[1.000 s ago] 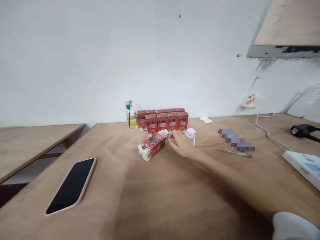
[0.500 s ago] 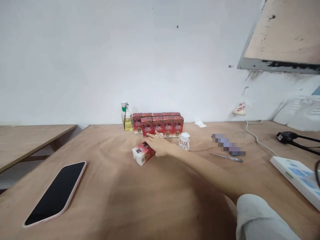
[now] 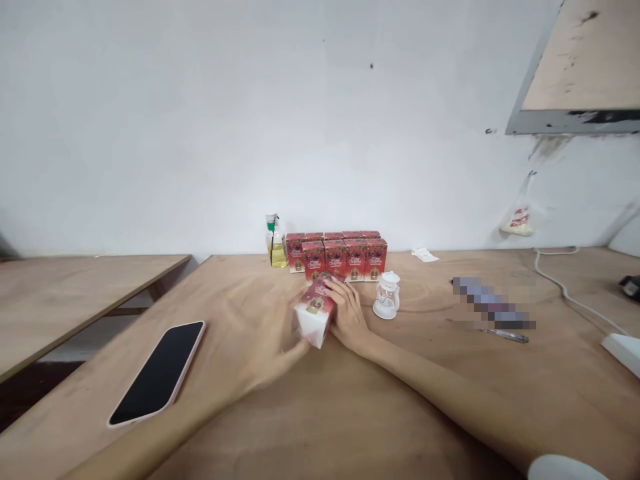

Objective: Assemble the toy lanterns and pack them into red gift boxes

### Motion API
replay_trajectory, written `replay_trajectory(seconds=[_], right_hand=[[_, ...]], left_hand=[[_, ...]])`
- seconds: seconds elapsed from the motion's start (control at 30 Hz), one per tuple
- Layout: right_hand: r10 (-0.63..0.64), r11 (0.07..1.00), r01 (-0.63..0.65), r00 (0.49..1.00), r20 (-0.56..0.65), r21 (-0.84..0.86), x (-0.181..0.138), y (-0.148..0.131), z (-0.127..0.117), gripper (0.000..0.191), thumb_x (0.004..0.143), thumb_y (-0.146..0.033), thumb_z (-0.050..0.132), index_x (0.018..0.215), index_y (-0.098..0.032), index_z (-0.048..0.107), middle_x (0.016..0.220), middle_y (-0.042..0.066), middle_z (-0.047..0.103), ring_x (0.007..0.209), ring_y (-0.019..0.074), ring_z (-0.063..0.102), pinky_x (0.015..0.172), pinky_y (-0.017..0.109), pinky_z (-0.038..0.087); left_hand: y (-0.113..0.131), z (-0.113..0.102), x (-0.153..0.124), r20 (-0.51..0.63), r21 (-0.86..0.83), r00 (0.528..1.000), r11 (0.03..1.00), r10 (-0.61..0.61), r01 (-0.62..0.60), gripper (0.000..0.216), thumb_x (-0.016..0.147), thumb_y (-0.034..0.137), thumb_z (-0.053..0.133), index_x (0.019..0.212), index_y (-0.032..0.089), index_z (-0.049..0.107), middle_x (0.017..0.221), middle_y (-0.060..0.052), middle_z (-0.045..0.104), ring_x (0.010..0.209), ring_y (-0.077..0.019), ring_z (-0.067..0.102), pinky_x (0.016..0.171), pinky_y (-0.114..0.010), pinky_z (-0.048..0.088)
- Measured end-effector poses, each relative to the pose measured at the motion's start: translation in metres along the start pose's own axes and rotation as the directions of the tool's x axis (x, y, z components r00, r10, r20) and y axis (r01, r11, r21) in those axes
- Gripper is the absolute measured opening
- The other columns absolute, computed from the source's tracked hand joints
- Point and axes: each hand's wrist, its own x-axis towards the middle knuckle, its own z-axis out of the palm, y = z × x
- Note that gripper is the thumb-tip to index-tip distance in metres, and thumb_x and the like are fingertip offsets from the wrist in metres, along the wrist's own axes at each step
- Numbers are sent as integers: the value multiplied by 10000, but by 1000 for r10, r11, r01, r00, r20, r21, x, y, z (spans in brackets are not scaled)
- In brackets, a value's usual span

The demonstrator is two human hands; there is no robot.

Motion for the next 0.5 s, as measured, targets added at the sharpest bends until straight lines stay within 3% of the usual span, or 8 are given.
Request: replay_trajectory(seconds=[0.1, 0.2, 0.33, 0.5], right_hand=[[-60, 996, 54, 995, -84, -67, 1, 1, 0, 456, 861, -90, 428, 1297, -189, 338, 1282, 124, 541, 1312, 235, 394, 1039, 491, 359], [-139, 982, 127, 987, -79, -138, 0, 1, -2, 373, 888, -91, 418, 1252, -174, 414, 1254, 114, 571, 1334, 227, 361, 1053, 472, 354], [-225, 954, 206, 973, -61, -220, -1, -1, -4, 290, 904, -104, 410, 1163, -186, 513, 1229, 90, 603, 1330, 216, 369, 1072, 453, 337], [-271, 933, 248, 961, -53, -262, -2, -4, -5, 333, 898, -74, 386, 1162, -201, 542, 1220, 73, 619, 1333, 183, 370, 1103, 421, 294]], left_hand=[[-16, 29, -15, 41, 52, 994, 993, 106, -108, 561, 805, 282, 589, 1328, 203, 401, 1345, -118, 470, 1249, -300, 437, 1063, -484, 350], [-33, 46, -28, -13, 28, 995, 994, 103, -103, 572, 820, 232, 536, 1354, 197, 334, 1352, -142, 442, 1227, -284, 458, 1024, -473, 397], [-47, 50, -33, -69, 83, 988, 988, 138, -132, 624, 750, 138, 545, 1332, 208, 331, 1328, -131, 434, 1234, -285, 440, 1043, -493, 370], [-52, 51, -34, -164, -19, 981, 993, 108, -113, 522, 749, 138, 553, 1241, 224, 402, 1221, -106, 482, 1145, -260, 502, 970, -459, 433]])
